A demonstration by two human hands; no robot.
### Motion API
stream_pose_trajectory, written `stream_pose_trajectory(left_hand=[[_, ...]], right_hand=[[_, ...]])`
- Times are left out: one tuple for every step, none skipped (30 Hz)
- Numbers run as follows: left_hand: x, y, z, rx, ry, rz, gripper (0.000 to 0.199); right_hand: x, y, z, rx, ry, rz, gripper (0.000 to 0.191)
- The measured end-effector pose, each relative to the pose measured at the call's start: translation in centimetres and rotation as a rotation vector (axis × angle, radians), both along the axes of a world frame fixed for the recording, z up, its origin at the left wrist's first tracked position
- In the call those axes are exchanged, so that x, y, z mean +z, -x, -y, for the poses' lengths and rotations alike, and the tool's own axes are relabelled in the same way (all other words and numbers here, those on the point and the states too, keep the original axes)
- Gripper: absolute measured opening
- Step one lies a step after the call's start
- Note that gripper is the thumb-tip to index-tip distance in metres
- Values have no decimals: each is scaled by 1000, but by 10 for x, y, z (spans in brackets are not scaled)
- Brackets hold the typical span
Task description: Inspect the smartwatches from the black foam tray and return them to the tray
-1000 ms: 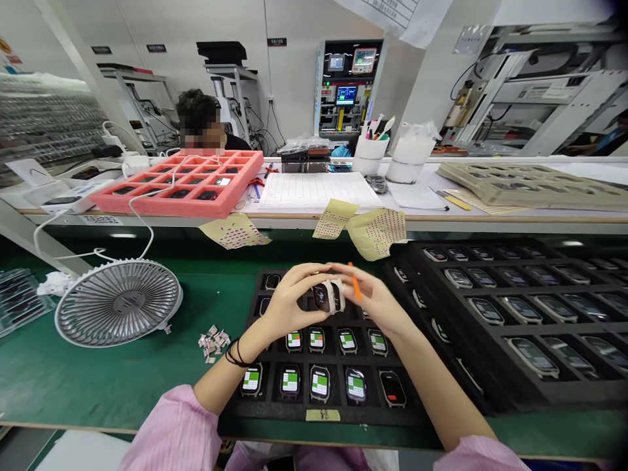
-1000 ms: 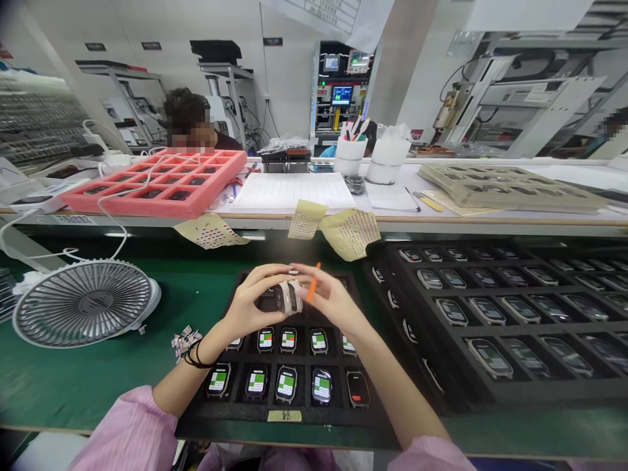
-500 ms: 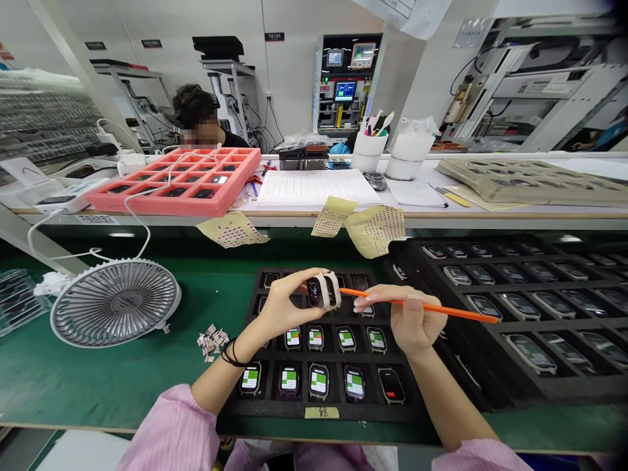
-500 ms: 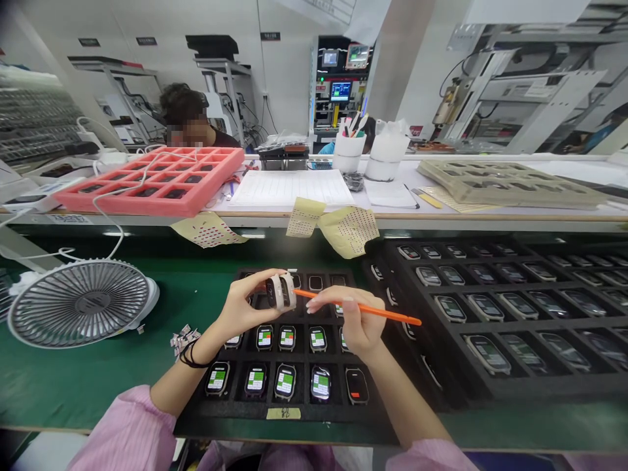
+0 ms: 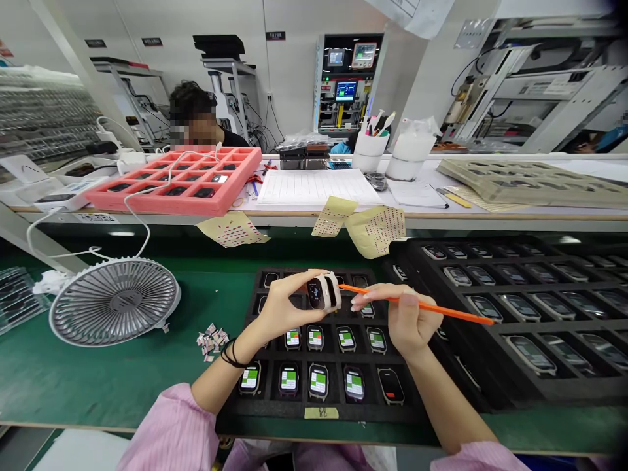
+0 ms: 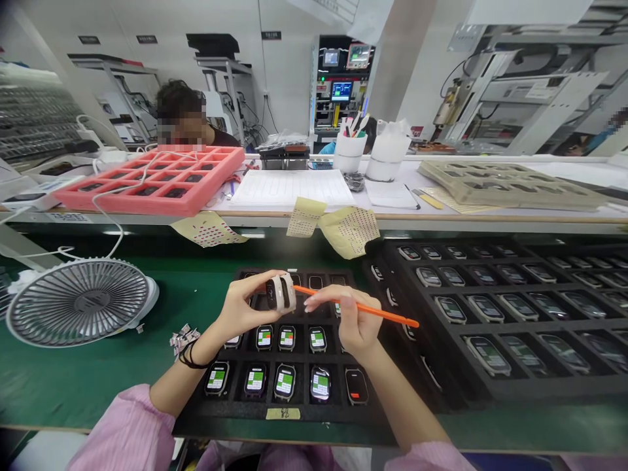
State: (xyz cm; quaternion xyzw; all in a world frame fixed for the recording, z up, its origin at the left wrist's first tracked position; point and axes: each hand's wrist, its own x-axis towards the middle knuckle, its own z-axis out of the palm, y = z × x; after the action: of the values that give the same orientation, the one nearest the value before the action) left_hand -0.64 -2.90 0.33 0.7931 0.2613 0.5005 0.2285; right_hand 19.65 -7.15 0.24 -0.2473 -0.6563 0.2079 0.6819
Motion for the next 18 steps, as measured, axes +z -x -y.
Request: stream_pose_trajectory(left_hand=[[0,0,0,0,7,3,48],[0,0,0,0,15,4,49],[1,0,0,2,24,4,49],[1,0,0,3,33,3,49],[2,0,1,3,45,1,49],[2,0,1,3,58,0,49],[3,-1,2,1,71,0,49],[4,-1,2,-3,82,-1,49],[4,-1,2,-8,91,-4,49],[4,-1,3,-13,93,-8,49],[4,-1,3,-16,89,-11,49],[4,-1,3,-17,78,-13,50],[4,-1,2,-16,64,-13,50],[3,-1,2,-12,47,-12,50],[3,0,2,-7,31,-12,51],[2,0,2,-3,17,-12,51],[2,0,2,0,8,-12,51],[1,1,1,2,3,-14,51]], right_hand=[[0,1,0,0,6,5,39],[1,1,0,-2,14,9,39],[1,1,1,-3,23,14,39],[2,1,1,-4,31,20,39],[2,0,1,-3,33,24,38],[3,0,2,1,31,23,38],[3,0,3,10,27,18,39],[3,0,4,24,24,15,39],[4,0,4,38,20,13,40],[4,1,5,49,19,19,40],[4,2,6,57,23,30,40],[4,2,6,61,30,46,39],[4,3,7,64,37,60,39],[4,3,7,67,44,69,38],[4,4,7,70,51,74,38],[4,4,6,74,57,75,38],[4,4,6,77,58,74,38],[4,4,6,80,59,72,39]])
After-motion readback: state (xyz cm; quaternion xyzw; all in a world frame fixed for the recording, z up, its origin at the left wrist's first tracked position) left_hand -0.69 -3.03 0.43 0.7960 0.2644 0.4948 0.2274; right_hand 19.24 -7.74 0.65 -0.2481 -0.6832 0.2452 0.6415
